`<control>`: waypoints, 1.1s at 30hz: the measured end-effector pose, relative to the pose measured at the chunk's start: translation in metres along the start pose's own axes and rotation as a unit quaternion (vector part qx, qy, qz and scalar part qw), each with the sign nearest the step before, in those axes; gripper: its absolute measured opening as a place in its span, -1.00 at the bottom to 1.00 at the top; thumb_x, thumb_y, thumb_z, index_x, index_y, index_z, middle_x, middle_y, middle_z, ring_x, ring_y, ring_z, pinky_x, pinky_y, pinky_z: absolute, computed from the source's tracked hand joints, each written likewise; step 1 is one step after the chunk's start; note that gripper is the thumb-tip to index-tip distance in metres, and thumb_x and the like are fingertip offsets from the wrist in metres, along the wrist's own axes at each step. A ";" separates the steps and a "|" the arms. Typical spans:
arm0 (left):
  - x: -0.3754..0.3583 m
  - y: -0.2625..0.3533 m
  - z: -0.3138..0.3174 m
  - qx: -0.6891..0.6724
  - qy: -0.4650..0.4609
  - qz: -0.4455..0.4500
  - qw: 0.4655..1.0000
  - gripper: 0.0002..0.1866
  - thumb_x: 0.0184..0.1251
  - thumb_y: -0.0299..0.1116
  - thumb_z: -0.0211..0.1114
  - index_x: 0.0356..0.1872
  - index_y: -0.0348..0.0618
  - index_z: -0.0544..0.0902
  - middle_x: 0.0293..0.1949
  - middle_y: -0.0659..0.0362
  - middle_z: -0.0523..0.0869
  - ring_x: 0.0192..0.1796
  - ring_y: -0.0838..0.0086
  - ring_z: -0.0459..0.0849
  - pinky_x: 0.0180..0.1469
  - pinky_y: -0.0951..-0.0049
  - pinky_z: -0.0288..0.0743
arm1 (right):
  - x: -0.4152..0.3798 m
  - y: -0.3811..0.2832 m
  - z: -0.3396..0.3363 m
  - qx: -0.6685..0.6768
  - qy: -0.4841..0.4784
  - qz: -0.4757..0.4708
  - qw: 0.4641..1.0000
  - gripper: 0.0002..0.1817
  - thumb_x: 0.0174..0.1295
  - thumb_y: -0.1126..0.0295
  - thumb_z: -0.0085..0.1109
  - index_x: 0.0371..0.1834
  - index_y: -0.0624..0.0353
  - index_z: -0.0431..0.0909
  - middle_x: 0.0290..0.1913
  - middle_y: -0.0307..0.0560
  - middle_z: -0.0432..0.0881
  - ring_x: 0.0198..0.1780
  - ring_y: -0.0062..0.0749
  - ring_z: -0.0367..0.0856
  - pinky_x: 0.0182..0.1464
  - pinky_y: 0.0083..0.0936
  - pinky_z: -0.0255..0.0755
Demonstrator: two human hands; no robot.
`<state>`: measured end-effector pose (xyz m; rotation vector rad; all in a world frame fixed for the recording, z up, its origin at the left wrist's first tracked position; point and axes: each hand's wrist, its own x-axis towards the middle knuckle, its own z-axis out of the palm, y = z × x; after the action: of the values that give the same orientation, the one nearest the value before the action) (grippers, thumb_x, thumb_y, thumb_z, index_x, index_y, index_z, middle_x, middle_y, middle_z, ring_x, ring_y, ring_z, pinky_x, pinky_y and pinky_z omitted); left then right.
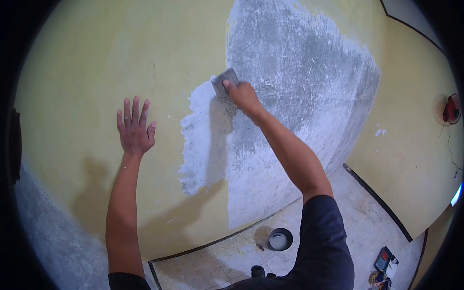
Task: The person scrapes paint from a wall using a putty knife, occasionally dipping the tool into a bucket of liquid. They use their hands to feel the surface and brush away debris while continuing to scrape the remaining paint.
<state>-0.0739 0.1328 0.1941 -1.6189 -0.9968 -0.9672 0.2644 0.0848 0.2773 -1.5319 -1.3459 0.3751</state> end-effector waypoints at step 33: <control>-0.002 -0.001 0.002 -0.010 0.003 0.008 1.000 -0.32 0.46 -0.05 0.01 0.58 0.14 0.18 0.62 0.14 0.09 0.64 0.12 -0.01 0.58 -0.07 -0.21 | 0.010 -0.004 -0.022 -0.092 -0.008 -0.019 0.996 -0.33 0.32 -0.11 0.20 -0.58 0.41 0.54 -0.58 0.03 0.54 -0.57 -0.27 0.54 -0.53 -0.26 0.37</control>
<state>-0.0754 0.1345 0.1925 -1.6387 -0.9712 -0.9727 0.2824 0.0823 0.2937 -1.6542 -1.4532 0.2455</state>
